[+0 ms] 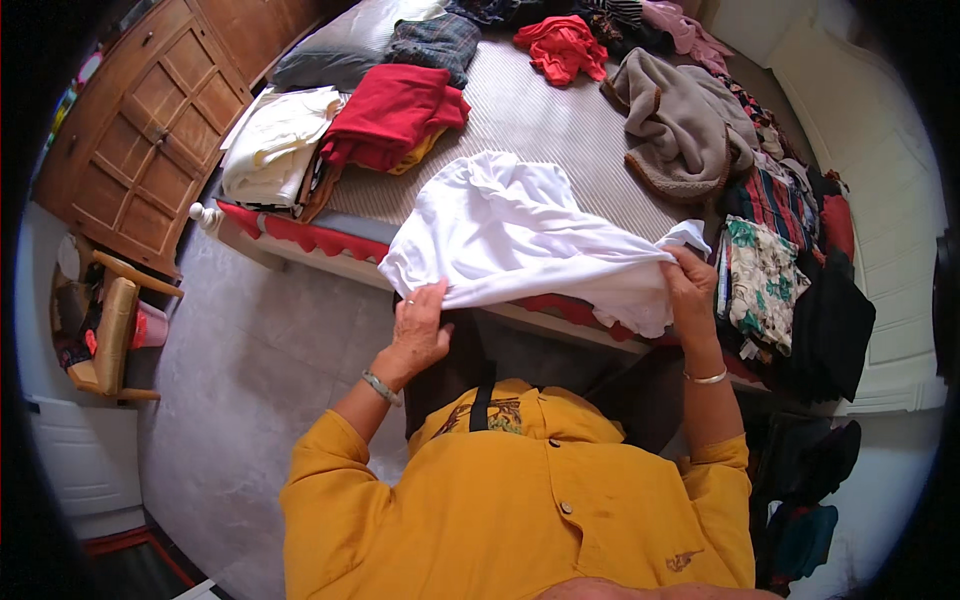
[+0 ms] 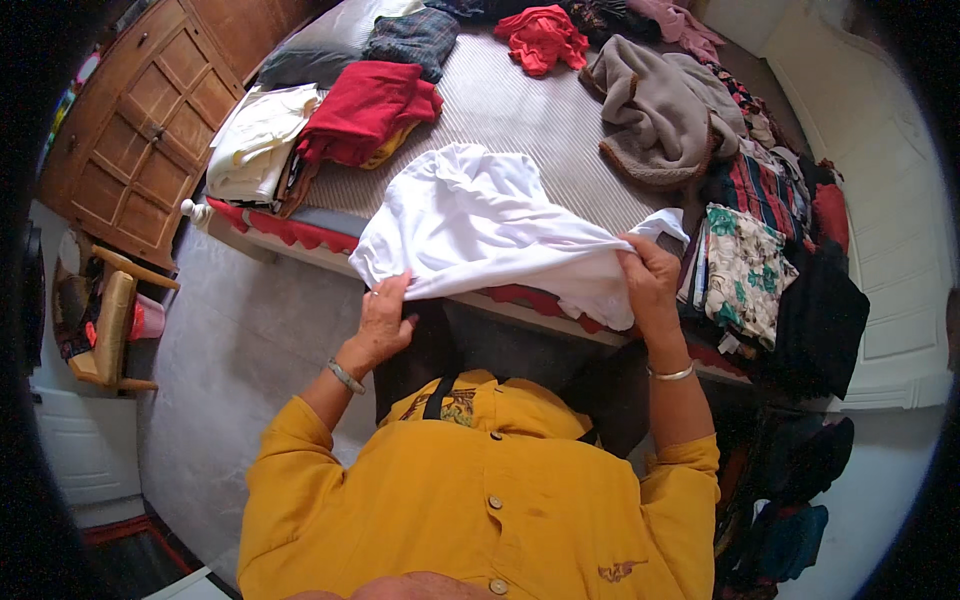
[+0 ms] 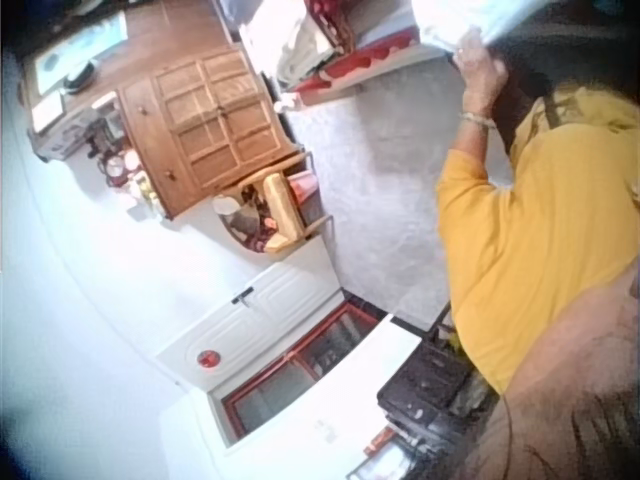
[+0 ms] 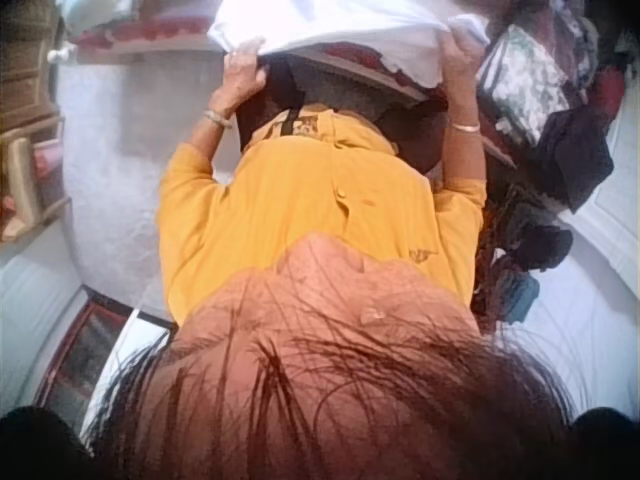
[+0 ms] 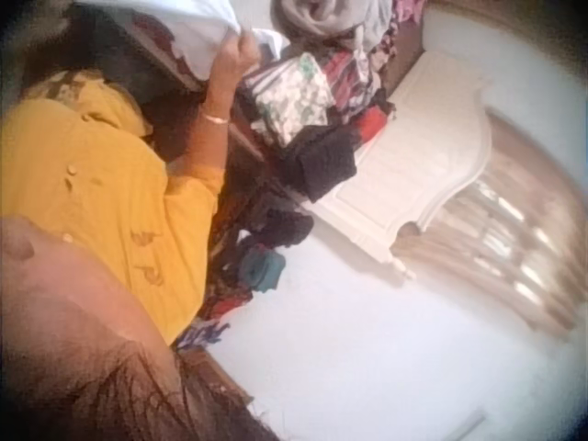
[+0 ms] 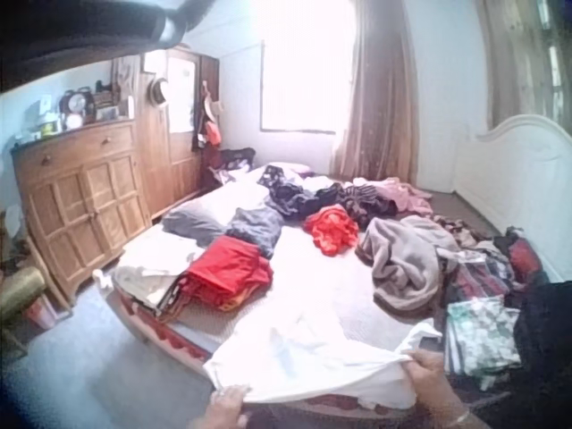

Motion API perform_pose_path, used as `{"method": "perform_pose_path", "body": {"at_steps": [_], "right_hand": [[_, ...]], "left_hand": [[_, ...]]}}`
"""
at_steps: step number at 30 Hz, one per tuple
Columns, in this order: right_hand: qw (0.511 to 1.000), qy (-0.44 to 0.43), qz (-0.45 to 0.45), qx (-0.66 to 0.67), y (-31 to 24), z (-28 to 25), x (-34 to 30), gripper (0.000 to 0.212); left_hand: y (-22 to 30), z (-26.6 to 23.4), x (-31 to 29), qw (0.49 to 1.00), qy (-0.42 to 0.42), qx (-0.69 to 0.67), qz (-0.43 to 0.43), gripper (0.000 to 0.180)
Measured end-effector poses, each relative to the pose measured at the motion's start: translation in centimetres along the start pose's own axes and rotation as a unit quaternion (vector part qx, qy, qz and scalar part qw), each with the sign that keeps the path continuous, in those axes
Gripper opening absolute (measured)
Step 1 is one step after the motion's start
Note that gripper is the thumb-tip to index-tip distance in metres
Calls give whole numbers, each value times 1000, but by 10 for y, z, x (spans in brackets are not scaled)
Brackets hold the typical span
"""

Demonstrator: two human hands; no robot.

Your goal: Folding a white long-sleeved ribbed shirt on a bed.

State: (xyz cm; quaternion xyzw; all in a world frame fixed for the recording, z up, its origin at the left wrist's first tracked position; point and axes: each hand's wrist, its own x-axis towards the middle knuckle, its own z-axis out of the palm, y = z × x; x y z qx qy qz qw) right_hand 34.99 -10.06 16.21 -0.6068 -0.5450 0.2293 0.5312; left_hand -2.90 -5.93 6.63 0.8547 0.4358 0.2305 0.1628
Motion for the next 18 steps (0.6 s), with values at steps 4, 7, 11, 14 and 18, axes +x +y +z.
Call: {"method": "perform_pose_path", "body": {"at_steps": [4,7,11,14,18], "right_hand": [[995,54,58,58,4,-16,-10,18],[994,65,68,48,-12,-28,3,19],[985,21,-34,-168,3,-47,59,16],[719,40,-360,-594,24,-101,154,13],[454,204,-272,-824,-140,-102,257,11]], "left_hand": [[-38,11,18,995,65,47,-65,39],[-61,2,41,989,116,90,10,16],[-71,-22,94,991,96,55,-71,14],[-67,-86,192,981,168,96,25,18],[-81,-311,298,838,266,467,94,14]]}}
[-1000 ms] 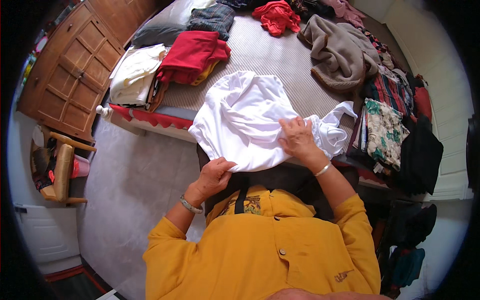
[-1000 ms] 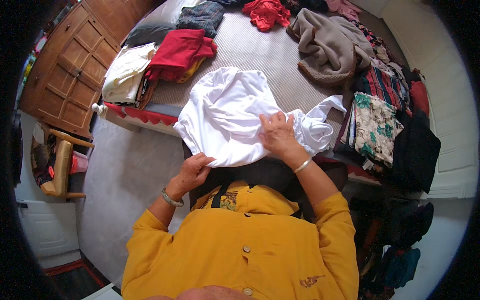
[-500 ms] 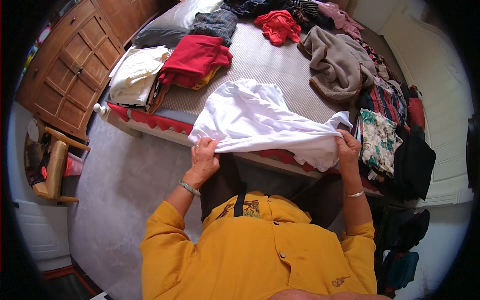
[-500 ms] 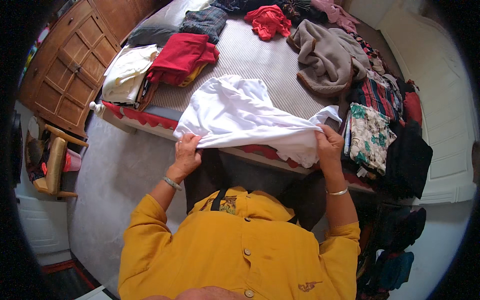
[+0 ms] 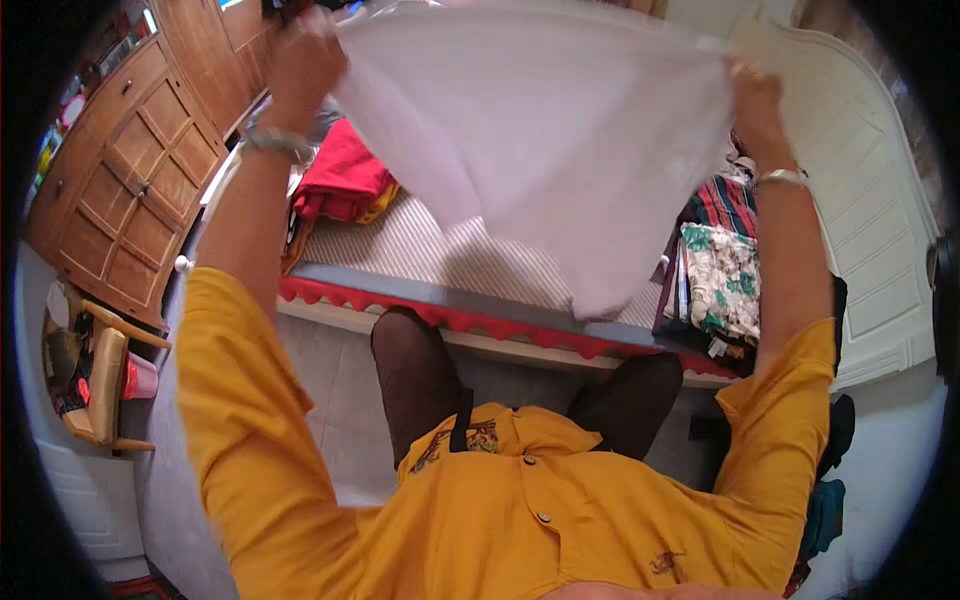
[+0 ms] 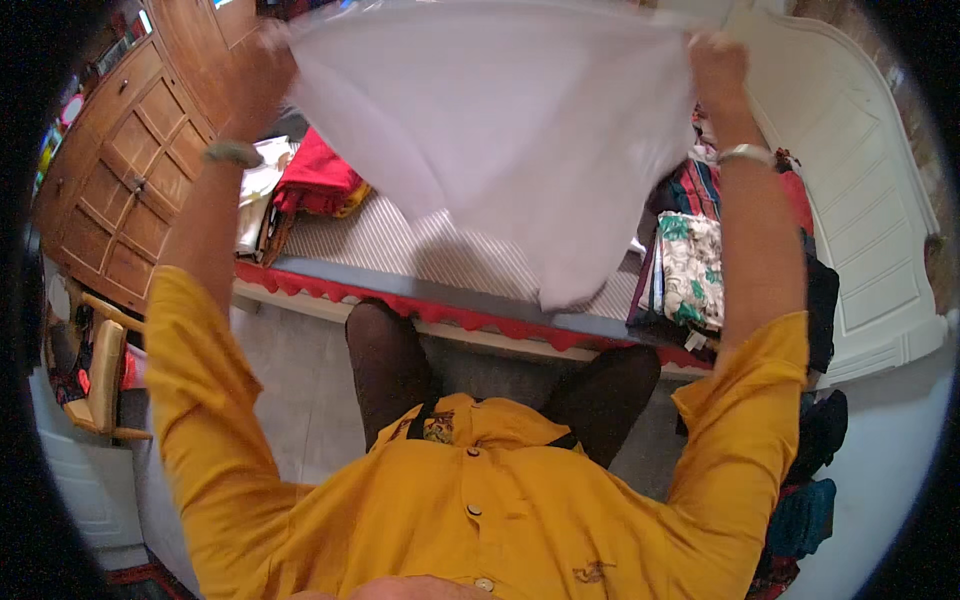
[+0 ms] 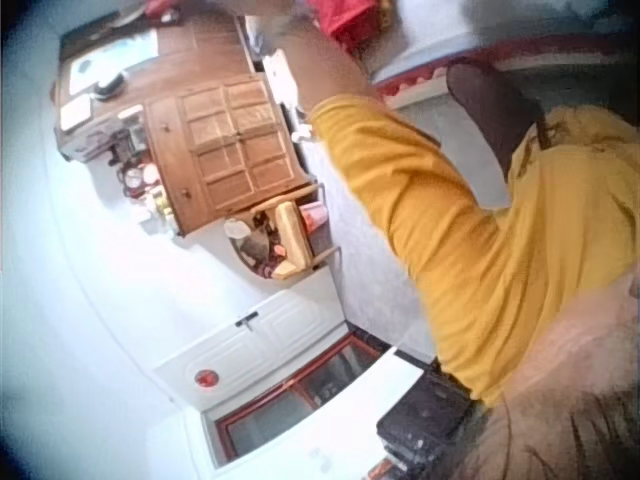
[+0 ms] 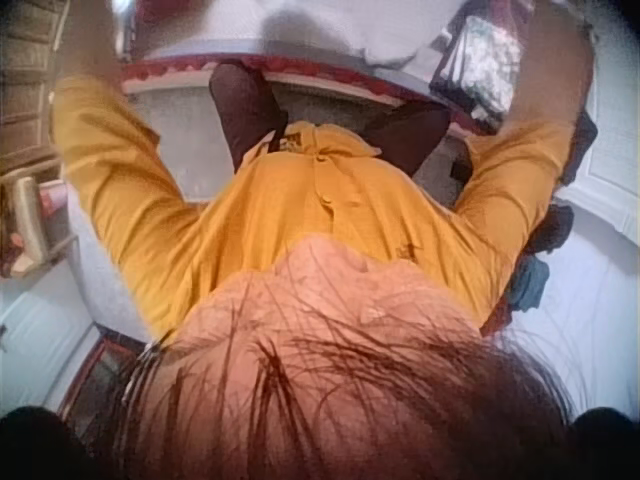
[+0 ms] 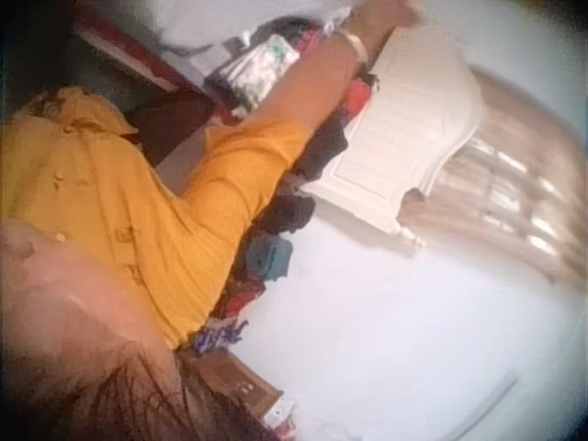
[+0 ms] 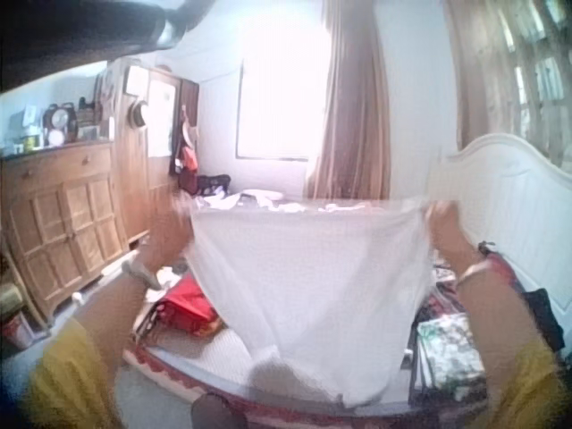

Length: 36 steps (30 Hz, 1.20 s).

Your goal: Folding a white long-sleeved ribbed shirt on a bed.

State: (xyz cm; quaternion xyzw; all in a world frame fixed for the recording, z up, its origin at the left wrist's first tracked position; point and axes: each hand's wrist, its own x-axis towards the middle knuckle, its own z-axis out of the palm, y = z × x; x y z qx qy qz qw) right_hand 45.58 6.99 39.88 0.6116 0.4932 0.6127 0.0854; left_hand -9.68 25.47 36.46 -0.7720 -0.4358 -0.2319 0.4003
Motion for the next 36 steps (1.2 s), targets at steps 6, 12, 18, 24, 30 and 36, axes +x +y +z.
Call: {"method": "perform_pose_path", "body": {"at_steps": [6,12,18,24,30,36], "right_hand": [[720,39,387,575,146,-25,42,32],[736,22,328,592,96,-29,2,33],[653,-68,301,691,40,-22,-37,25],[679,-31,228,697,-7,1,-76,22],[683,-297,-124,655,-66,-16,-200,13],[647,-460,-199,575,-129,-54,-250,25]], "left_hand": [[55,-193,96,940,258,-178,-138,20],[27,-122,78,945,246,-200,-79,22],[64,-95,30,898,-73,-421,-103,38],[77,-69,-29,741,-207,-598,-225,36],[128,-67,-140,676,-358,-629,-138,19],[182,-85,-243,634,-463,-607,-125,25]]}}
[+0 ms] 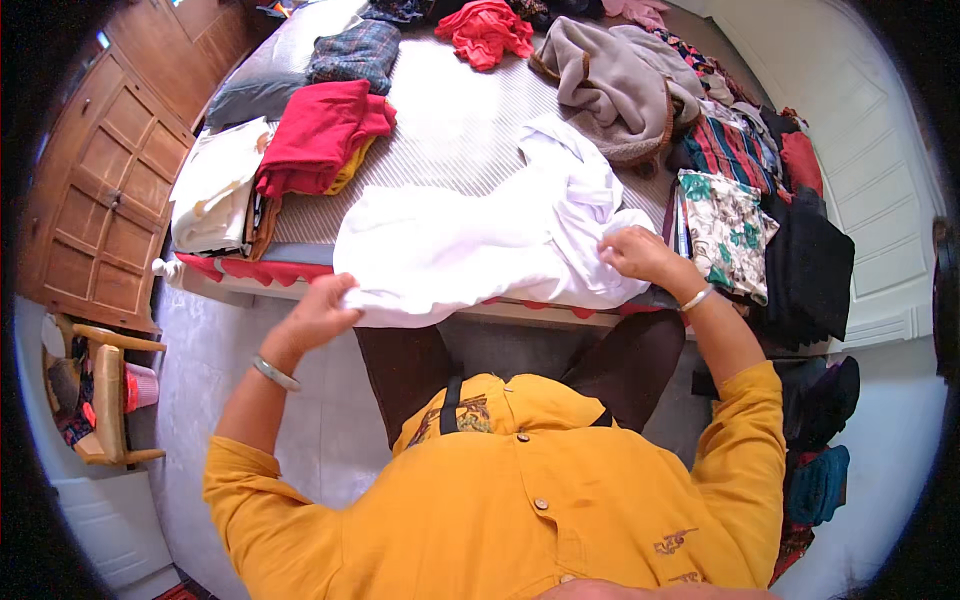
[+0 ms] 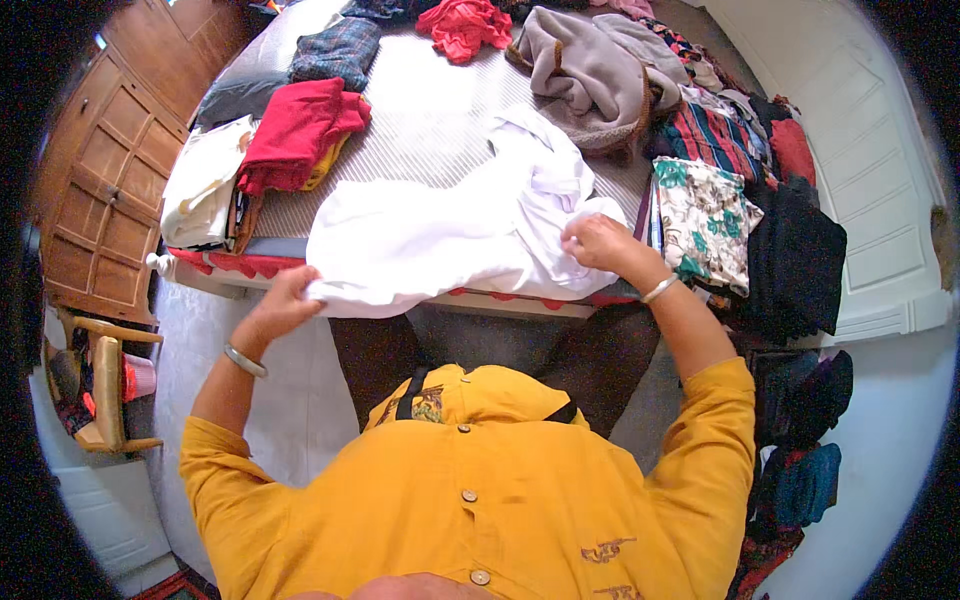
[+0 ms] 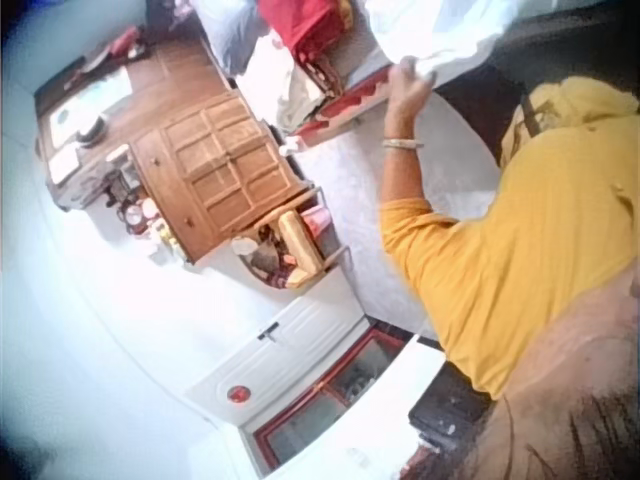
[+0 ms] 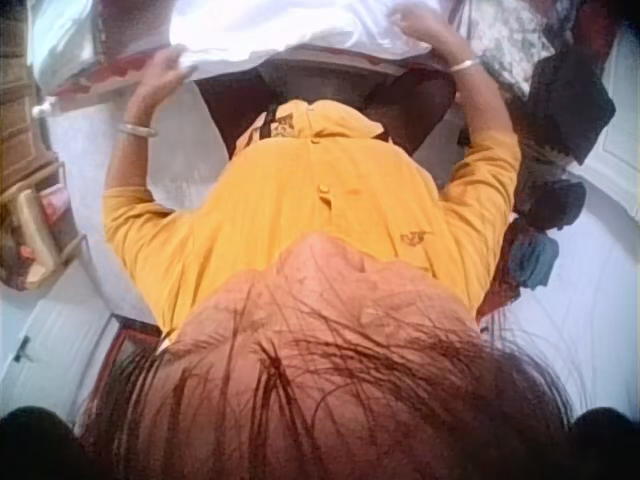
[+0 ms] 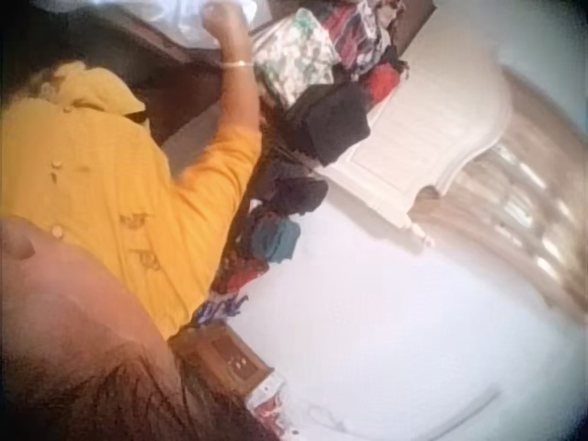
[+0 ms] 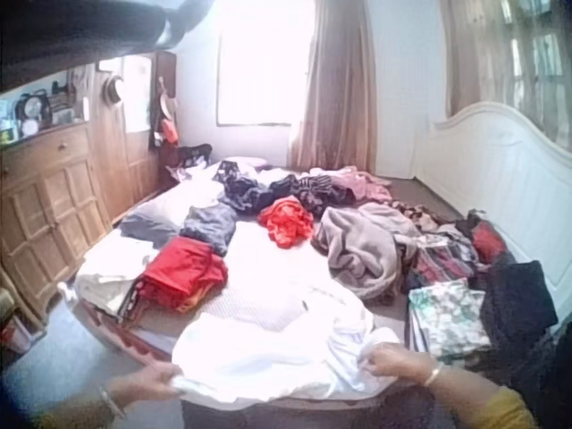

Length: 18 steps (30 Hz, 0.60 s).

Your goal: Folding a white long-sleeved ribbed shirt on a bed.

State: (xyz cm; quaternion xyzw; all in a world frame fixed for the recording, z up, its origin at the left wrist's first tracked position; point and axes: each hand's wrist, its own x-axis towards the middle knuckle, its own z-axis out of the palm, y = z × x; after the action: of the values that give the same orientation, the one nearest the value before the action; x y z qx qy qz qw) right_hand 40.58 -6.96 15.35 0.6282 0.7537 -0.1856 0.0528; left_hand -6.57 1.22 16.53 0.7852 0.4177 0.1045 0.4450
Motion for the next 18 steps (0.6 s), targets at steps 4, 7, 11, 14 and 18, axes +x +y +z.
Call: {"method": "perform_pose_path", "body": {"at_steps": [4,7,11,14,18], "right_hand": [[979,139,84,125,-21,6,41,35],[958,254,128,43,-33,23,62,42],[939,308,152,-36,-10,50,81,35],[937,287,151,131,2,23,80,26],[815,431,66,380,49,-48,68,15]], "left_hand": [[-6,18,-14,999,-24,-39,-28,24],[-7,17,-20,996,-42,-73,-34,24],[-10,6,-27,997,-50,-49,-43,25],[-19,5,-31,995,-32,-63,-71,21],[-22,-27,-8,996,-6,85,12,15]]}}
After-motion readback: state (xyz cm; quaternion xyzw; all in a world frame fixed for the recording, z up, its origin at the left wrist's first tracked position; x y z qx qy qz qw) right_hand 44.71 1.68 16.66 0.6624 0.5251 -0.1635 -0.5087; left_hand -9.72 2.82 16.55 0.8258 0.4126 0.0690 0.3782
